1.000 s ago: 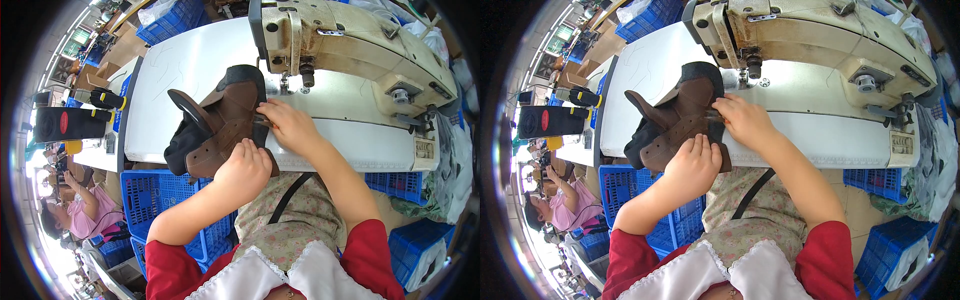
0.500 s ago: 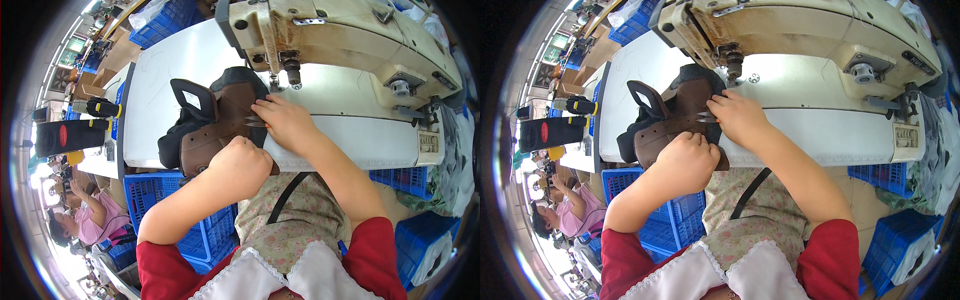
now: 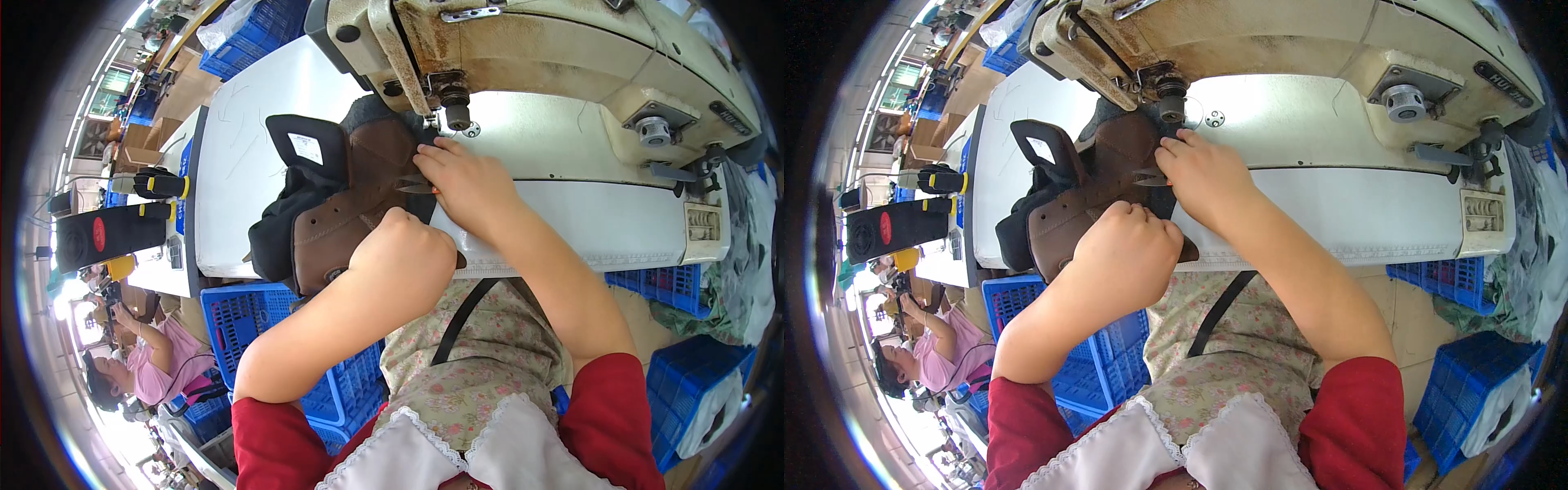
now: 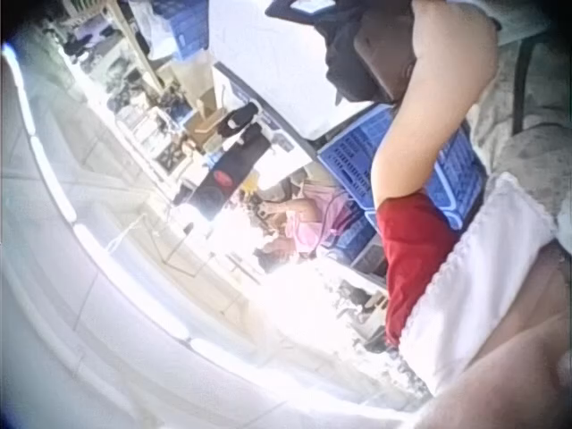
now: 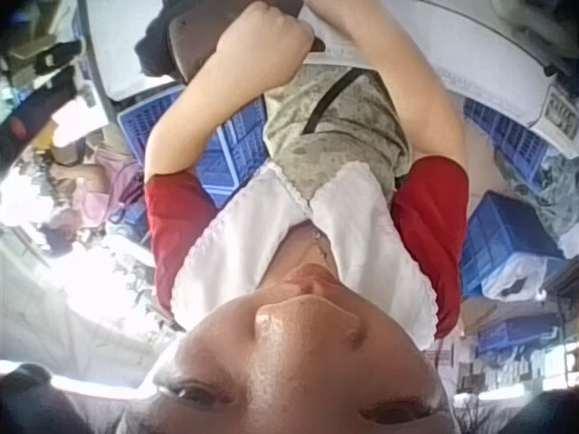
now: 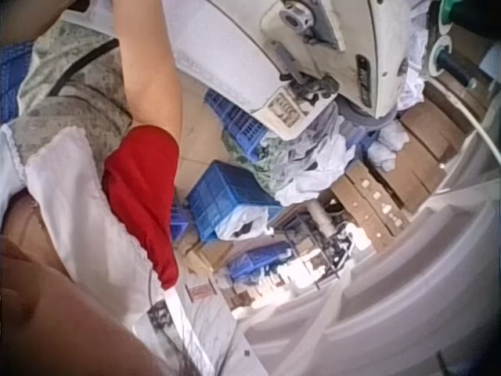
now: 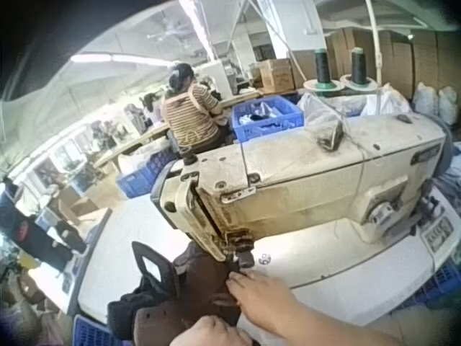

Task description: Stitching leather components of a shoe upper using an industrial sewing machine and trimming excess thread.

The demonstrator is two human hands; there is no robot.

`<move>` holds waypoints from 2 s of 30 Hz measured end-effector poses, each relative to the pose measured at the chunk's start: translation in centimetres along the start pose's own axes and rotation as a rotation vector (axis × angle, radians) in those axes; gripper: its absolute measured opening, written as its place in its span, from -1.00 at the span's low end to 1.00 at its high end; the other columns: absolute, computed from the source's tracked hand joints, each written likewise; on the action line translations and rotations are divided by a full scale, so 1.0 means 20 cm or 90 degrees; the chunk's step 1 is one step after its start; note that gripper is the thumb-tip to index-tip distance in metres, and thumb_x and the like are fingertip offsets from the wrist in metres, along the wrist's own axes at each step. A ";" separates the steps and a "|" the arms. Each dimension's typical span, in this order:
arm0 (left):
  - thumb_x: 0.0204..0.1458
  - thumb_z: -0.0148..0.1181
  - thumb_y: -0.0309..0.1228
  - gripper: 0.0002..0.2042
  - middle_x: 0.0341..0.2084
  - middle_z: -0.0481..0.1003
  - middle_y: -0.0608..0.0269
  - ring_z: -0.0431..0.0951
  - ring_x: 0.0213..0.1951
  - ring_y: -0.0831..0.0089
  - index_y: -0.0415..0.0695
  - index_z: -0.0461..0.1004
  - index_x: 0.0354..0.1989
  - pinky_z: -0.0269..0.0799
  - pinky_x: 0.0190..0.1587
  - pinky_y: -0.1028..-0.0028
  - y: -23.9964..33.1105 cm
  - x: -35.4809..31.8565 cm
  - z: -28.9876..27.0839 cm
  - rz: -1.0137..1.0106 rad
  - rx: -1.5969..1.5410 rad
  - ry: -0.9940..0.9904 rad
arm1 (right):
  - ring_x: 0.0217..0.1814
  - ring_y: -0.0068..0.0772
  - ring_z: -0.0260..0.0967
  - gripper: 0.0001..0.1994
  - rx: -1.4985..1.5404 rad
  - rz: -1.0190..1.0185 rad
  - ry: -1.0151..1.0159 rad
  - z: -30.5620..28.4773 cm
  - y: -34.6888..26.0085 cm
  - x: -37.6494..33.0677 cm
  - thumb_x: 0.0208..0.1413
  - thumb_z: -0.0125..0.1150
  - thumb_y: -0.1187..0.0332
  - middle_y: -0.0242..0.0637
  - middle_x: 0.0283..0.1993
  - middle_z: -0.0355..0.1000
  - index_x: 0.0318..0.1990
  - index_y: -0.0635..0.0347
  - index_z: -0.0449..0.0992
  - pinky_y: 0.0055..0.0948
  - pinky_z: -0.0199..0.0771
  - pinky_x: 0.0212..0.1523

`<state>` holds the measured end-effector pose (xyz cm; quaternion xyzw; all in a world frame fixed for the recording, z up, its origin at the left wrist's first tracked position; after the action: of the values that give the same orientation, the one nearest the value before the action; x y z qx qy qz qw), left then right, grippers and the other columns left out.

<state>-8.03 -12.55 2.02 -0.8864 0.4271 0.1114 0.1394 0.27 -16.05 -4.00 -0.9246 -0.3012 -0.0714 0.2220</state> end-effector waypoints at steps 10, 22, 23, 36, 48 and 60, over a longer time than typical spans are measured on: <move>-0.25 0.17 -0.35 -0.80 -0.56 0.55 0.09 0.56 -0.42 0.24 -0.23 0.48 -0.50 0.35 -0.32 0.41 0.00 0.05 0.02 0.001 0.023 -0.018 | 0.37 -0.31 0.22 -0.52 -0.028 0.012 -0.009 -0.02 0.08 -0.02 0.03 0.21 0.42 -0.46 0.29 0.34 0.17 0.07 0.42 -0.31 0.50 0.08; -0.17 0.08 -0.33 -0.63 -0.24 0.59 -0.18 0.61 -0.13 0.06 -0.38 0.50 -0.24 0.44 0.00 0.30 -0.04 0.00 0.05 0.001 0.045 0.019 | 0.25 -0.24 0.34 -0.61 -0.036 -0.019 0.105 -0.07 0.06 -0.05 -0.06 0.28 0.37 -0.33 0.15 0.45 -0.01 0.21 0.53 -0.31 0.58 -0.08; -0.17 0.08 -0.33 -0.63 -0.24 0.59 -0.18 0.61 -0.13 0.06 -0.38 0.50 -0.24 0.44 0.00 0.30 -0.03 0.00 0.05 0.001 0.042 0.019 | 0.22 -0.24 0.36 -0.61 -0.047 -0.015 0.105 -0.07 0.05 -0.05 -0.08 0.29 0.38 -0.33 0.12 0.46 -0.03 0.23 0.54 -0.32 0.58 -0.09; -0.20 0.11 -0.31 -0.58 -0.18 0.58 -0.06 0.57 -0.02 0.12 -0.32 0.52 -0.16 0.42 0.11 0.24 -0.08 -0.13 0.05 0.054 0.060 0.069 | 0.22 -0.27 0.34 -0.62 0.000 -0.050 0.092 -0.11 0.02 -0.09 -0.16 0.35 0.36 -0.31 0.07 0.46 -0.10 0.25 0.56 -0.35 0.54 -0.04; 0.05 0.18 -0.38 -0.83 -0.25 0.55 0.16 0.57 -0.17 0.48 -0.19 0.56 -0.25 0.49 -0.24 0.52 -0.56 -0.69 -0.57 -0.653 -0.232 0.555 | 0.29 -0.33 0.32 -0.60 0.012 -0.057 0.078 -0.08 0.06 -0.11 -0.07 0.30 0.39 -0.33 0.19 0.42 0.00 0.17 0.54 -0.34 0.55 -0.01; -0.04 0.32 -0.28 -0.60 0.01 0.53 0.18 0.52 0.00 0.40 -0.18 0.54 -0.03 0.44 0.06 0.42 -1.26 0.13 -0.01 -0.358 -0.390 -0.289 | 0.31 -0.28 0.30 -0.62 0.018 -0.105 0.089 -0.05 0.05 -0.12 0.01 0.22 0.28 -0.20 0.20 0.43 0.00 0.21 0.54 -0.33 0.51 0.06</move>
<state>13.49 0.47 5.28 -0.9212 0.0767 0.3811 -0.0140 -1.14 -18.54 -4.08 -0.8861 -0.3614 -0.1494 0.2487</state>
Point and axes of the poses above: each hand's wrist, its own x-axis towards the middle knuckle, its own z-axis out of the palm, y = z × x, the point moved 8 cm from there along x, towards the middle knuckle
